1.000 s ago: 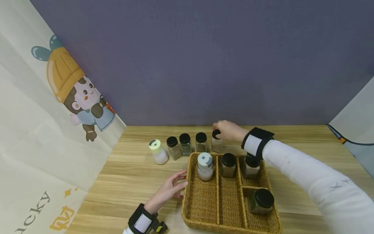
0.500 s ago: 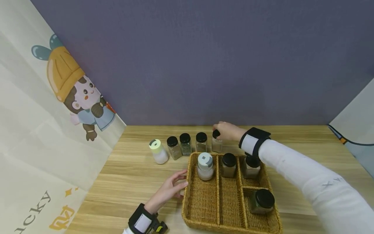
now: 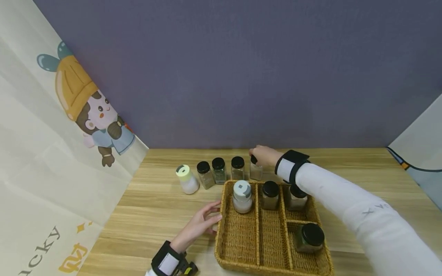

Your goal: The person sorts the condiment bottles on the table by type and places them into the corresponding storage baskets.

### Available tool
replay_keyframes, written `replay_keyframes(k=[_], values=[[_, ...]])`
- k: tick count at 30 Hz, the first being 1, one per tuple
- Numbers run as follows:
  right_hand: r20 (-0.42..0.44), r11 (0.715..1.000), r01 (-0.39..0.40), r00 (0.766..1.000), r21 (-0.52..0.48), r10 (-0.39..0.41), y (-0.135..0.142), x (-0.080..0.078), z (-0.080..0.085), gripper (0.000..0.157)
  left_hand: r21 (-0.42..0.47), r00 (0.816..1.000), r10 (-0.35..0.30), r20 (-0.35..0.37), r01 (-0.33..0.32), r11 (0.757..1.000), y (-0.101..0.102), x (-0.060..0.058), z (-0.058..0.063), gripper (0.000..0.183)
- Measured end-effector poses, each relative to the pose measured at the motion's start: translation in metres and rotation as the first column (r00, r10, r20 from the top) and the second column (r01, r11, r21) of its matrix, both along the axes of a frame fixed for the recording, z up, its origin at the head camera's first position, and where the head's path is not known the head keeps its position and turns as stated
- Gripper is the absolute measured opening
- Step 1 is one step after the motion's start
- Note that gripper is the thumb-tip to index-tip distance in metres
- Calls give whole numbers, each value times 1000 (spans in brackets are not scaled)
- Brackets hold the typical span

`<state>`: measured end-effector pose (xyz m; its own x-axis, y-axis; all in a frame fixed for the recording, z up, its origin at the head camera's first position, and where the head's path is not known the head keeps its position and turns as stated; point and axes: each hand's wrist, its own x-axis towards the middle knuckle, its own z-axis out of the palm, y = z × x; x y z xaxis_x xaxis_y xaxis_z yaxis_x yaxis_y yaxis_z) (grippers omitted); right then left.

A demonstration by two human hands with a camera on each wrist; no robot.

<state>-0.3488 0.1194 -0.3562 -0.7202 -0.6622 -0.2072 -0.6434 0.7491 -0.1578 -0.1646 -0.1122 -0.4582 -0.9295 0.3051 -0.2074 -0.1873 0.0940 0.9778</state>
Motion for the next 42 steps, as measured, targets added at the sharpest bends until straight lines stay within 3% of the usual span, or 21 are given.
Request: replay_keyframes(k=[7, 12, 27, 33, 42], values=[[-5, 999, -41, 999, 20, 41, -4, -4, -1, 33, -8, 1000, 5, -2, -6, 1000, 1, 1, 1, 61], [17, 999, -28, 999, 31, 28, -6, -7, -3, 33, -8, 1000, 8, -3, -8, 1000, 1, 1, 2, 61], [26, 997, -75, 997, -9, 75, 1, -27, -7, 28, 10, 999, 40, -8, -39, 999, 14, -11, -1, 60], [18, 995, -95, 995, -10, 96, 3, -28, -8, 27, 19, 999, 32, -1, -32, 999, 14, -12, 0, 59], [17, 998, -53, 998, -30, 54, 5, -17, -1, 32, 12, 1000, 22, -2, -22, 1000, 7, -5, 1, 58]])
